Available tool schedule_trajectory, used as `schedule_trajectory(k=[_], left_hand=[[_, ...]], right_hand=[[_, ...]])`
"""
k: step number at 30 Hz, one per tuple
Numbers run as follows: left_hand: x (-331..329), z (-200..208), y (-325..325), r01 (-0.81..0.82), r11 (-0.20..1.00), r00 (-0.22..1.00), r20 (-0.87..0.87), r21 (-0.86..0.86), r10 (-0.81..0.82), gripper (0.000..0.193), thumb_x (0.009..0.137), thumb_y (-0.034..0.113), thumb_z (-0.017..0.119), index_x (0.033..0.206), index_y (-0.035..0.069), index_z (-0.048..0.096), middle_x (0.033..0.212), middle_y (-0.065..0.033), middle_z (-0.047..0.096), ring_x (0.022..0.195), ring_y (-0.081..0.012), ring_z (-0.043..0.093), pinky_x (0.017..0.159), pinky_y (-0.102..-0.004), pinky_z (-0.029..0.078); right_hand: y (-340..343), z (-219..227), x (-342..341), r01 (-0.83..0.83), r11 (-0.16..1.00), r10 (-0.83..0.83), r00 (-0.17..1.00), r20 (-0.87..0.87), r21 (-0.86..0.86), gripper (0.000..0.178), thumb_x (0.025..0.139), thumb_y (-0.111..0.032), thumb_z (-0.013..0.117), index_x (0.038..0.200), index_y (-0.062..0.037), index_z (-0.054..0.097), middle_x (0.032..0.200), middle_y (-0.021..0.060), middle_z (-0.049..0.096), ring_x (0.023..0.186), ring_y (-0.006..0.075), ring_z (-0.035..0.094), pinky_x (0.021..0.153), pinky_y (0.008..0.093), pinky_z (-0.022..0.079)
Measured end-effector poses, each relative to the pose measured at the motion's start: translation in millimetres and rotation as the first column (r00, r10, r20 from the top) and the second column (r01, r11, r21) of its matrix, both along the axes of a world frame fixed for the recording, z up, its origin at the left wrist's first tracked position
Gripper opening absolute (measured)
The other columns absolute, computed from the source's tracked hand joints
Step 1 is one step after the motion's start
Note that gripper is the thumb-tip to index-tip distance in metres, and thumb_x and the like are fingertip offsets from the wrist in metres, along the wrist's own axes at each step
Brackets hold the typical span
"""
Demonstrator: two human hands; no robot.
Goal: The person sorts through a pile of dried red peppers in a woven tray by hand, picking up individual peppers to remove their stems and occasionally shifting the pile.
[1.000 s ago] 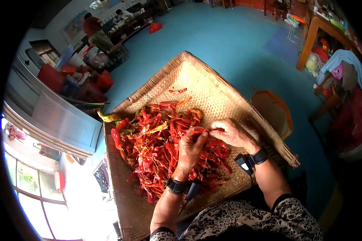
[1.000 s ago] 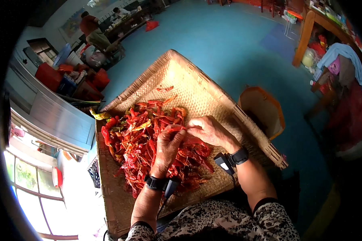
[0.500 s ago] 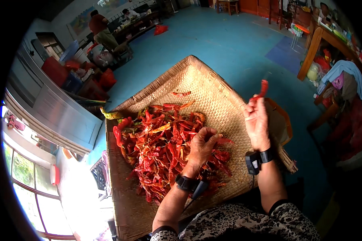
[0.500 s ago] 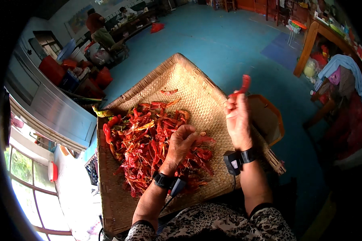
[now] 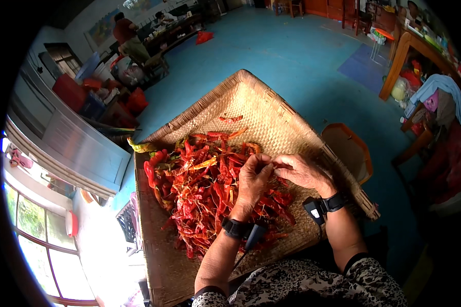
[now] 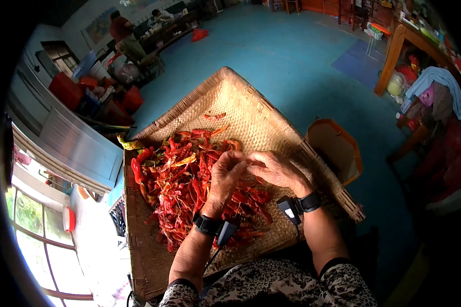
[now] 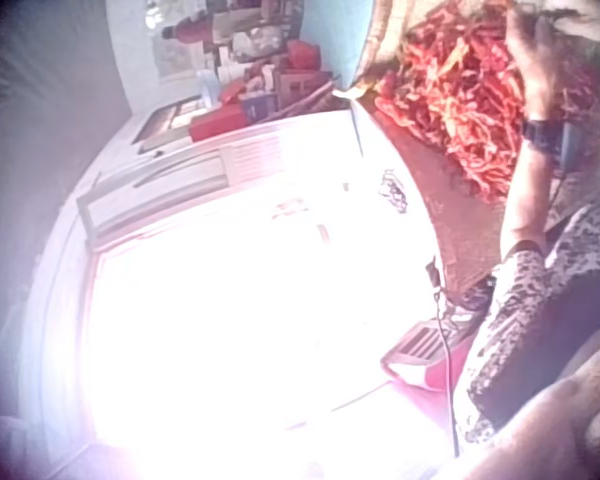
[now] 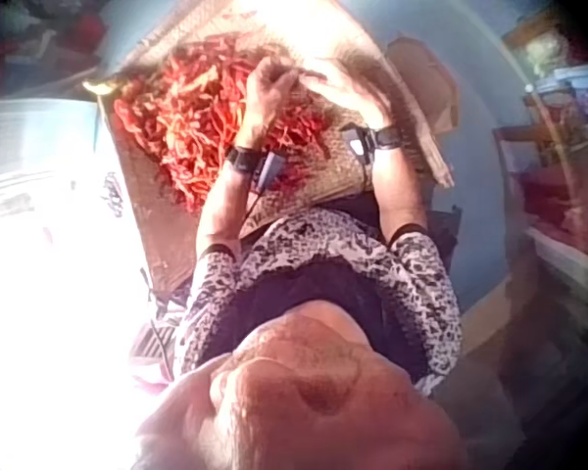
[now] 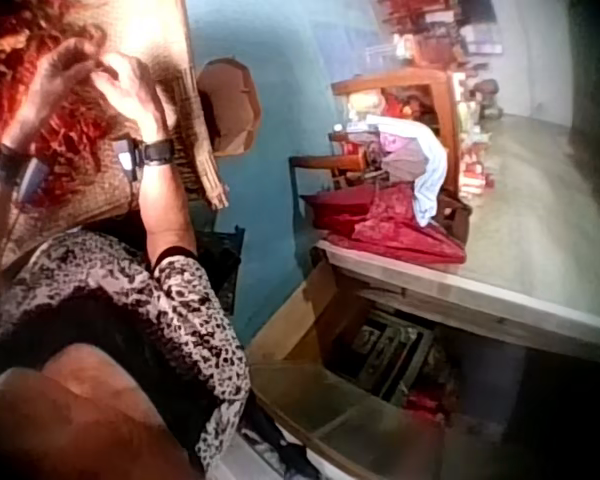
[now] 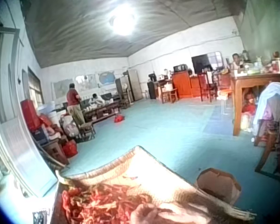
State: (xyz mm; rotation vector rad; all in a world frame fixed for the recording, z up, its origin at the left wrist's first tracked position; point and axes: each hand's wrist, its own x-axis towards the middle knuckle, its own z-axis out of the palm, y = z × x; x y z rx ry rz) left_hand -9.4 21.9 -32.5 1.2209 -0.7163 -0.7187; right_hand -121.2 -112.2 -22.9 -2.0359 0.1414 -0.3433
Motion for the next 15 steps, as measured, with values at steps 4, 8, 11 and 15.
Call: schedule_trajectory(k=[4,8,11,15], left_hand=[[-0.6,-6.8,3.5,0.008,1.000,0.999,-0.046,-0.001,-0.008,0.015,0.090,0.002,0.057,0.104,0.004,0.054,0.090,-0.0020,0.060,0.081,-0.0086,0.058,0.069,-0.0233,0.051],[-2.1,-5.3,6.5,-0.031,1.000,0.998,0.053,-0.008,0.031,0.015,0.090,0.003,0.058,0.104,0.003,0.054,0.090,-0.0006,0.057,0.078,-0.0068,0.053,0.069,-0.0218,0.049],[-5.6,8.8,4.6,0.002,0.997,0.999,-0.045,0.083,0.002,0.015,0.091,0.006,0.058,0.105,0.002,0.053,0.090,-0.0004,0.056,0.078,-0.0071,0.053,0.069,-0.0229,0.049],[5.1,15.4,10.5,-0.131,0.990,0.990,0.052,0.053,0.129,0.026,0.096,0.028,0.052,0.107,0.005,0.056,0.090,0.0001,0.058,0.080,-0.0093,0.055,0.071,-0.0259,0.047]], right_hand=[[3.0,-1.8,-1.8,-0.027,0.991,0.033,0.998,-0.046,0.130,0.027,0.088,-0.019,0.061,0.100,0.0049,0.058,0.082,0.0096,0.061,0.077,0.0127,0.055,0.070,0.0301,0.046],[9.4,9.5,-5.0,-0.017,0.999,0.013,0.997,-0.077,-0.048,0.022,0.086,-0.017,0.061,0.087,0.0046,0.057,0.074,0.0086,0.060,0.071,0.0111,0.054,0.063,0.0297,0.045],[0.4,-5.3,-3.0,0.012,0.999,-0.015,0.995,-0.094,-0.031,0.020,0.086,-0.016,0.061,0.081,0.0029,0.056,0.067,0.0082,0.057,0.064,0.0117,0.053,0.058,0.0299,0.044],[-7.1,4.5,-3.2,0.136,0.902,-0.182,0.980,0.077,0.409,0.018,0.090,-0.020,0.058,0.078,-0.0056,0.057,0.064,-0.0036,0.051,0.055,0.0043,0.044,0.048,0.0216,0.036]])
